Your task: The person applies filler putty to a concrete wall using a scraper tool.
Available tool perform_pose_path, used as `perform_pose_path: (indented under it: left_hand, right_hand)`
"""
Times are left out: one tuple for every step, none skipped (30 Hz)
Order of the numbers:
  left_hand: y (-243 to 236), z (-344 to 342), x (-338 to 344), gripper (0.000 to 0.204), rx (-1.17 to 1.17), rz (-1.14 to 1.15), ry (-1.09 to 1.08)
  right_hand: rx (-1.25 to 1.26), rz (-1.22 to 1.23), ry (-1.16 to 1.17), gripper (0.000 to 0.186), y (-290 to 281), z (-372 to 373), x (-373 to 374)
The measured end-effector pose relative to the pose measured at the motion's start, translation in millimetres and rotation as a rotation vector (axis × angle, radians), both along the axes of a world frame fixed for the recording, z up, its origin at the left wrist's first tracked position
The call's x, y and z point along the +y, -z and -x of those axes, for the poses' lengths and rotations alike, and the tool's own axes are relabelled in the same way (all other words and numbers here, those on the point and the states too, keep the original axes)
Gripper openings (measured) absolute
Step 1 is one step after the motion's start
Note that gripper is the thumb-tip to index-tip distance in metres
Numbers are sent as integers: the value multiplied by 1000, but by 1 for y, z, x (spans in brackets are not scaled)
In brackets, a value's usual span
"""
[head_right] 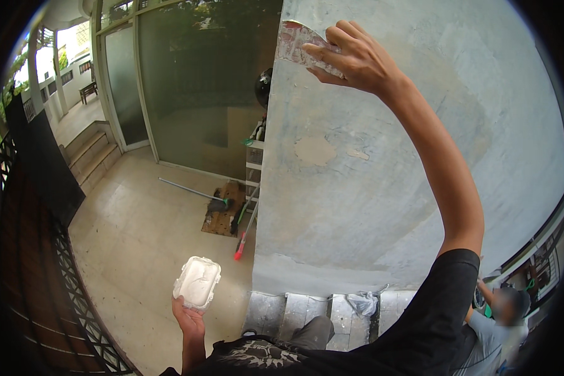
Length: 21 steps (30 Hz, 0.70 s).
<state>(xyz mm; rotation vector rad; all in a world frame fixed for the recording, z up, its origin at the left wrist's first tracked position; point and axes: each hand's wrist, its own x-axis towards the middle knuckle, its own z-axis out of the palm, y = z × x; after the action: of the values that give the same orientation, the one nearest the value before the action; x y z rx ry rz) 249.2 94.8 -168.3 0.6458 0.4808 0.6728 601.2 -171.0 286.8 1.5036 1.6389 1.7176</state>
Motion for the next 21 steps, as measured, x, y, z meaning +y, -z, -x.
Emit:
perform_pose_path:
  left_hand:
    - [0,1,2,50,1,-2,3]
    - [1,2,5,50,-3,1,11]
    - [1,3,8,50,-6,5,17]
    - [1,4,10,50,-2,4,21]
    - [0,4,12,51,3,6,9]
    - [2,3,14,51,7,8,3]
    - [3,3,15,51,10,6,13]
    - [6,3,17,51,10,2,21]
    - [8,3,18,52,11,-3,26]
    - [10,3,20,52,13,-6,32]
    - [12,2,21,53,2,-11,31]
    - [13,2,22,54,-11,-14,25]
    - [12,4,24,54,-10,-15,26]
    - [11,6,25,57,2,-24,36]
    - [10,7,26,60,12,-33,46]
    - [9,8,27,60,10,-33,47]
    - [7,8,27,60,11,-34,41]
    - [5,10,28,60,14,-35,35]
    - [6,12,30,60,13,-35,34]
    - [9,14,33,60,17,-28,30]
    - [12,15,36,60,20,-22,23]
  right_hand:
    - [1,-2,3,47,0,-2,-1]
    - [14,-2,32,48,1,-3,-3]
    - [29,-1,61,48,1,-2,-3]
    - [33,-2,65,48,-1,-1,-1]
    - [21,7,87,49,-4,1,2]
    - [10,16,115,49,-6,4,1]
    - [13,14,125,49,-6,4,0]
    - [4,15,136,49,-6,2,-2]
    - [-5,15,144,49,-5,0,-3]
    - [-2,13,150,49,-4,-4,-5]
    - [8,-5,207,48,-1,-9,-9]
    - [18,-21,259,48,2,-11,-10]
    - [18,-22,260,48,5,-12,-11]
    - [38,-36,286,47,7,-12,-11]
    - [55,-50,312,47,9,-10,-11]
    - [52,-49,313,47,9,-8,-13]
    - [56,-48,329,46,9,-7,-15]
    - [62,-46,343,46,8,-4,-17]
    - [61,-46,343,46,8,-2,-20]
    - [62,-41,338,46,7,0,-23]
    - [64,-37,331,47,6,2,-25]
